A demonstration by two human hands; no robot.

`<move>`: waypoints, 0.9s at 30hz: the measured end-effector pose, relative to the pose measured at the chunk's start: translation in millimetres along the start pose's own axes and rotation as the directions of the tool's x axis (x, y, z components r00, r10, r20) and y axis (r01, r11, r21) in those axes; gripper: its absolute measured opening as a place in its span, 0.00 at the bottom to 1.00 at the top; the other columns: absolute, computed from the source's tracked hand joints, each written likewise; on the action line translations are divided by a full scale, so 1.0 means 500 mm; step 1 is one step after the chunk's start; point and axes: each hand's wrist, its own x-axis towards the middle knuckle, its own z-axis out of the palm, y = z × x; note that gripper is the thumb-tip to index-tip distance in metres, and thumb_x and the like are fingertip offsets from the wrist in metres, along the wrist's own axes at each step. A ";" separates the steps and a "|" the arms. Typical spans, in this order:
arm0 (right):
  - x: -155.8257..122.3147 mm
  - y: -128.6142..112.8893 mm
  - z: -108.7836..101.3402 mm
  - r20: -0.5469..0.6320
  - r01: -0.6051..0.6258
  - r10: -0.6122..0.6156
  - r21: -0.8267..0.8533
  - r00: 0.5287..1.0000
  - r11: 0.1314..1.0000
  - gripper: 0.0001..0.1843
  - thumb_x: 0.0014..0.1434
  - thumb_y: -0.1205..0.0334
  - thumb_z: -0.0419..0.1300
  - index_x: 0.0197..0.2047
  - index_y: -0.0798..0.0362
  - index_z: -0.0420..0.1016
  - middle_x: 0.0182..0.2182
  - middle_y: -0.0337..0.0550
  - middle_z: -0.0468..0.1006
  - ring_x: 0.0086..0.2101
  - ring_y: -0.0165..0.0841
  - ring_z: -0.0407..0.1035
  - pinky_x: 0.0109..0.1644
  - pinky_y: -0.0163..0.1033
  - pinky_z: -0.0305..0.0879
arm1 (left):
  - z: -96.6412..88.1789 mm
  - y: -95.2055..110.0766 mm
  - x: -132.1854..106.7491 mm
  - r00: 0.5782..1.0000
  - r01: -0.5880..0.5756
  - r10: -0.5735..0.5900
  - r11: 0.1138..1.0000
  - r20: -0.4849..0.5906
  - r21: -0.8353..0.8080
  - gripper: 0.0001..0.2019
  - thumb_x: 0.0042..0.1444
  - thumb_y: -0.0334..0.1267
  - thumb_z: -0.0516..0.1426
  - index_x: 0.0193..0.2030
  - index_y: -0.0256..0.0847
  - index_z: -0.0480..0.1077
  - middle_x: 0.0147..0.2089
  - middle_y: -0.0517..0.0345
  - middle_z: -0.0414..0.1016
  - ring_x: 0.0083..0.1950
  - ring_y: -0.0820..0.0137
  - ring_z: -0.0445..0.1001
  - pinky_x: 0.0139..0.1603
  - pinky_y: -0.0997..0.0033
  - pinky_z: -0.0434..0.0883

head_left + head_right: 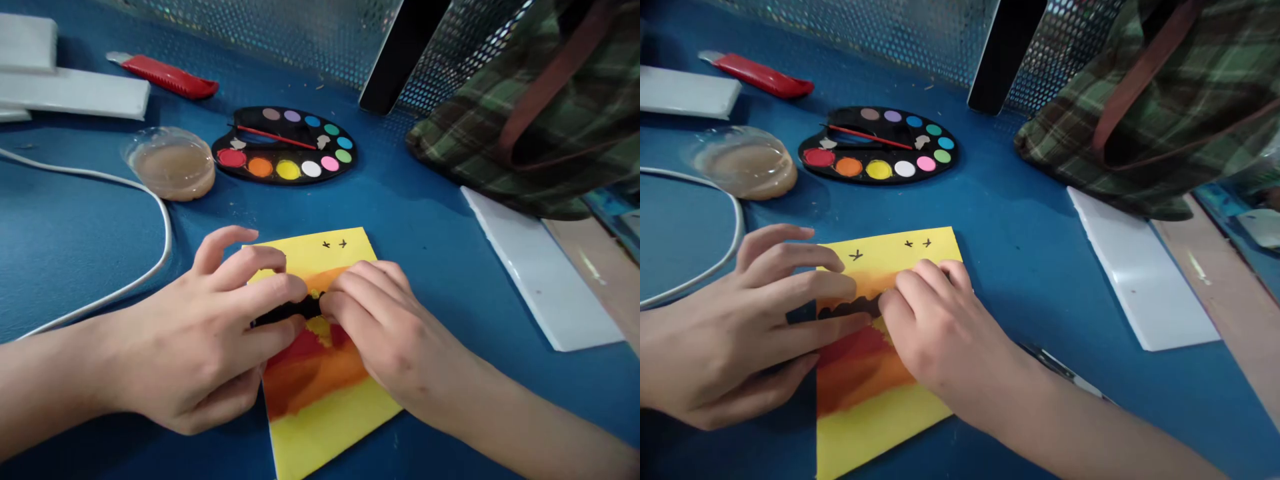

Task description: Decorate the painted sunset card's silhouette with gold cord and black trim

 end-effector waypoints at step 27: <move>0.011 -0.039 0.000 -0.111 0.137 -0.188 -0.359 0.976 0.923 0.14 0.60 0.75 0.48 0.29 0.58 0.72 0.27 0.48 0.75 0.28 0.35 0.64 0.32 0.41 0.59 | -0.002 -0.004 -0.001 0.997 -0.013 0.016 0.999 0.079 -0.036 0.09 0.56 0.37 0.49 0.34 0.44 0.70 0.48 0.54 0.71 0.52 0.57 0.63 0.63 0.43 0.47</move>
